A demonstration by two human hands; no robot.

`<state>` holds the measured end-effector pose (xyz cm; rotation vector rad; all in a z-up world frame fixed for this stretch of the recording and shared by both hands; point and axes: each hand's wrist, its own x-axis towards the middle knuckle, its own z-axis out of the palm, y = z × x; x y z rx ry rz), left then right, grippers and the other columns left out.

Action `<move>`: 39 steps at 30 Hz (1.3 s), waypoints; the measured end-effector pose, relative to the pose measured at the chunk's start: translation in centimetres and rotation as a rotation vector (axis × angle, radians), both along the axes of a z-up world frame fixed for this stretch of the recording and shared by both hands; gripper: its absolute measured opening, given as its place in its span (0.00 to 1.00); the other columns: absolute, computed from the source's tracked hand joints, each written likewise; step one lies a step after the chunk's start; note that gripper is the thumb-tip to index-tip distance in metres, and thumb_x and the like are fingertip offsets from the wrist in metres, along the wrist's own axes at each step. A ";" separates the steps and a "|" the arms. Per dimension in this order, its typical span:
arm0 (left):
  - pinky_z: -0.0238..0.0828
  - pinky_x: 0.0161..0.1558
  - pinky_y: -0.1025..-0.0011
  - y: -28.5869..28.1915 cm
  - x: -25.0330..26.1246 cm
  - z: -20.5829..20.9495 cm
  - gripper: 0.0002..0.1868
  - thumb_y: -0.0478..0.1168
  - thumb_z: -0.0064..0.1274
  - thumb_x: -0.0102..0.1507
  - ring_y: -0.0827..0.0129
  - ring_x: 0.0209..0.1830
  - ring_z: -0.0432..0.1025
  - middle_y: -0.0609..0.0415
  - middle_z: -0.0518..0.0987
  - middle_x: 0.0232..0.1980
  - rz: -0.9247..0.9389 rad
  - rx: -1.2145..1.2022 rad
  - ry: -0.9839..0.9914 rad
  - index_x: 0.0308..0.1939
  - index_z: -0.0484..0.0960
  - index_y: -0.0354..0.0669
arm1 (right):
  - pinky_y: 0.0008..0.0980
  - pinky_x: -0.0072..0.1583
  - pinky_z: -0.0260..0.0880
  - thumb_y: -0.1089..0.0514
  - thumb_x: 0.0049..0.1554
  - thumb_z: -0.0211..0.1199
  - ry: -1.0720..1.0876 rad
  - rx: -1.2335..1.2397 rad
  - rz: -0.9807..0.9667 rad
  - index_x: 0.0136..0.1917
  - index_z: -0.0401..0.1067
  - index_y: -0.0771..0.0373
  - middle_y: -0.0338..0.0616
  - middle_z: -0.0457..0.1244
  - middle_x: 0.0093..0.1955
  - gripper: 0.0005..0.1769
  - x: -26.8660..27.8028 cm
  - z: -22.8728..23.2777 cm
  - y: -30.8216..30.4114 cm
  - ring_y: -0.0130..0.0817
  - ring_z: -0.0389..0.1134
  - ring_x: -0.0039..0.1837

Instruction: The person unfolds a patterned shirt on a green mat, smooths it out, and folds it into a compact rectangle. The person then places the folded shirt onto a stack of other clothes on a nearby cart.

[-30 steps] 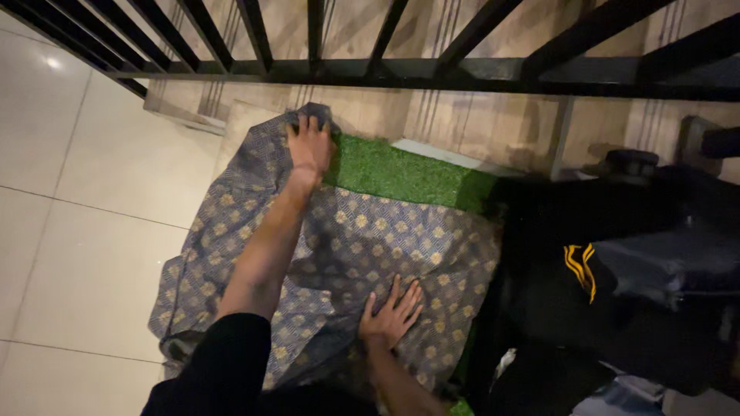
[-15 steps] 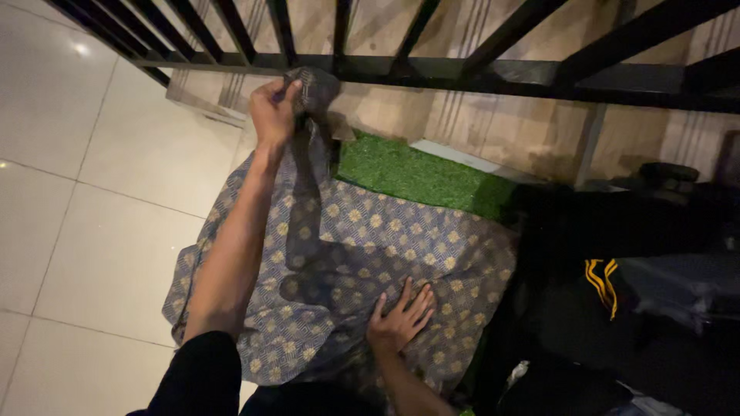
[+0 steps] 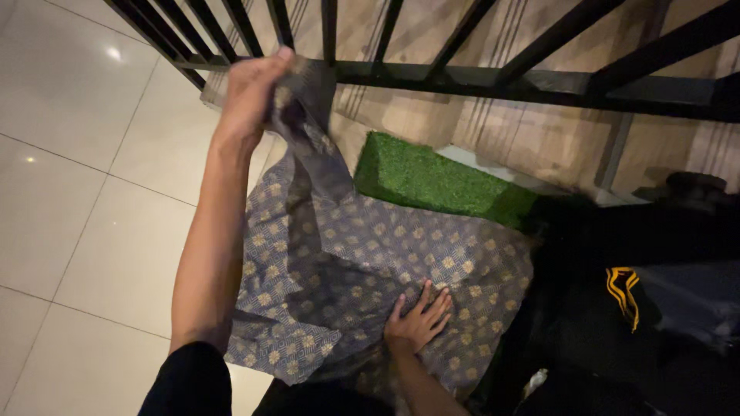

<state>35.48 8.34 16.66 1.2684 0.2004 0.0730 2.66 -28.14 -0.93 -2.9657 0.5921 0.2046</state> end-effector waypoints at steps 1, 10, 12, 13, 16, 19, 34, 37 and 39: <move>0.74 0.45 0.75 1.2 0.3 -0.9 0.15 0.46 0.57 0.69 0.76 0.40 0.77 0.56 0.85 0.43 0.062 -0.100 -0.039 0.44 0.87 0.35 | 0.54 0.80 0.25 0.35 0.64 0.41 0.004 -0.004 0.003 0.84 0.33 0.42 0.51 0.26 0.87 0.41 0.1 -0.2 -0.1 0.46 0.25 0.87; 0.80 0.44 0.61 10.7 -3.3 -27.3 0.19 0.44 0.54 0.66 0.59 0.40 0.80 0.44 0.84 0.45 0.876 -0.413 0.232 0.45 0.84 0.26 | 0.53 0.80 0.24 0.34 0.63 0.40 0.045 -0.045 -0.014 0.84 0.32 0.42 0.50 0.25 0.87 0.41 0.1 -0.9 -0.2 0.45 0.24 0.87; 0.80 0.41 0.57 10.5 -5.2 -30.4 0.14 0.37 0.52 0.66 0.54 0.38 0.79 0.42 0.82 0.44 0.942 -0.436 0.407 0.45 0.80 0.24 | 0.53 0.81 0.24 0.34 0.63 0.41 0.025 -0.039 -0.011 0.84 0.32 0.42 0.49 0.25 0.87 0.41 0.0 -1.0 -0.1 0.45 0.24 0.87; 0.79 0.41 0.55 10.3 -6.0 -31.2 0.16 0.37 0.53 0.65 0.52 0.39 0.78 0.40 0.81 0.45 0.913 -0.353 0.433 0.47 0.79 0.21 | 0.53 0.81 0.24 0.34 0.64 0.41 0.016 -0.036 -0.009 0.84 0.32 0.42 0.49 0.25 0.87 0.42 0.0 -1.0 -0.1 0.44 0.24 0.87; 0.74 0.47 0.50 8.1 -8.0 -31.6 0.27 0.40 0.58 0.63 0.45 0.45 0.73 0.29 0.73 0.51 0.882 0.083 0.605 0.56 0.70 0.16 | 0.54 0.80 0.23 0.34 0.64 0.41 0.122 -0.091 -0.009 0.84 0.32 0.43 0.50 0.24 0.87 0.41 0.1 -1.2 -0.2 0.45 0.23 0.86; 0.65 0.60 0.45 4.5 -8.0 -26.9 0.46 0.49 0.64 0.60 0.40 0.61 0.64 0.24 0.60 0.65 0.851 0.835 0.776 0.69 0.57 0.22 | 0.53 0.81 0.24 0.35 0.64 0.41 0.081 -0.087 0.002 0.84 0.33 0.44 0.50 0.24 0.87 0.42 0.0 -1.3 -0.2 0.43 0.23 0.87; 0.76 0.41 0.60 12.4 3.9 -30.0 0.14 0.39 0.47 0.62 0.57 0.36 0.80 0.40 0.85 0.35 0.442 0.832 0.148 0.36 0.87 0.34 | 0.56 0.80 0.25 0.35 0.63 0.43 0.032 -0.041 -0.004 0.84 0.35 0.46 0.51 0.26 0.87 0.42 0.1 -1.9 -0.3 0.45 0.25 0.86; 0.74 0.50 0.63 16.8 2.1 -30.2 0.28 0.54 0.43 0.72 0.57 0.47 0.77 0.39 0.85 0.52 0.490 0.403 -0.062 0.54 0.84 0.30 | 0.57 0.81 0.26 0.37 0.64 0.45 -0.042 0.011 0.025 0.84 0.38 0.48 0.53 0.30 0.87 0.41 -0.1 -1.4 -0.4 0.49 0.27 0.87; 0.71 0.42 0.59 18.1 0.7 -29.4 0.38 0.66 0.40 0.70 0.58 0.41 0.74 0.41 0.83 0.52 0.519 0.163 0.460 0.54 0.82 0.29 | 0.57 0.81 0.27 0.37 0.64 0.46 -0.052 0.004 0.025 0.85 0.39 0.48 0.54 0.31 0.87 0.41 -0.1 -1.2 -0.3 0.49 0.28 0.87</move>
